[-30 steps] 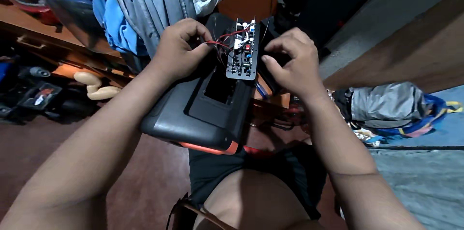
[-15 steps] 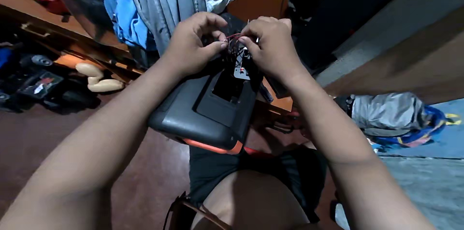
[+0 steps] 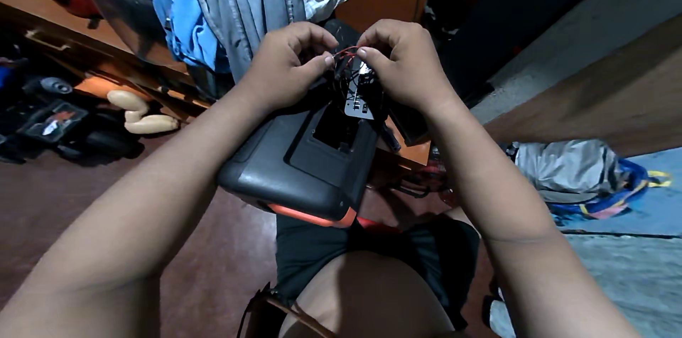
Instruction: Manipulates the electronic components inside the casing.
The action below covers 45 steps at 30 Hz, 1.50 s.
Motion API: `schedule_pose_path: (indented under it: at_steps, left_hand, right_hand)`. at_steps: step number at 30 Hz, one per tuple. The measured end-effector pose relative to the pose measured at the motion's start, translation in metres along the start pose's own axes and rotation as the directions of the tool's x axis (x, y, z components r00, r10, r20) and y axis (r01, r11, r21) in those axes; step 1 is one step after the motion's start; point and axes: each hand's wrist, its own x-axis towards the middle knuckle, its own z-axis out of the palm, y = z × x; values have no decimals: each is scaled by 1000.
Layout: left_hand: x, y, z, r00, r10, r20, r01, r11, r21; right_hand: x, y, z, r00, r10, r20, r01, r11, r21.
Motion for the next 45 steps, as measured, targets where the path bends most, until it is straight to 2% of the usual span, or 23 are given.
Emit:
schedule_pose_path:
  at_steps: [8,17,20,24,31,37,45]
  left_hand:
    - [1,0,0,1000,-5,8,5,1000,7]
    - [1,-1,0,1000,-8,2,8,1000,26]
    - [0,-2,0,1000,-1,-8,1,999,43]
    - [-2,-3,-1,999,-7,-49,10,998,59]
    - [-1,-8,-1,998,52,-32,-51,998,31]
    - [-2,-10,-2,992,122,-37,-123,992,-24]
    - [-1,-11,-1,986,168,-15,-169,984,-59]
  right_hand:
    - [1,-6,2,1000,-2,17,2,1000,16]
    - [-13,-8,7,990,-141,21,143,984,-111]
    - [-13,-5,3,987,-162,3,162,985,-52]
    - [-5,9,-6,994,-77,-81,82,995,57]
    - [8,10,-3,996,0,89,3,999,-35]
    - [19,17,-5,997,77,2,-76,978,196]
    - [22,20,-6,987,67,-146,-7,927,376]
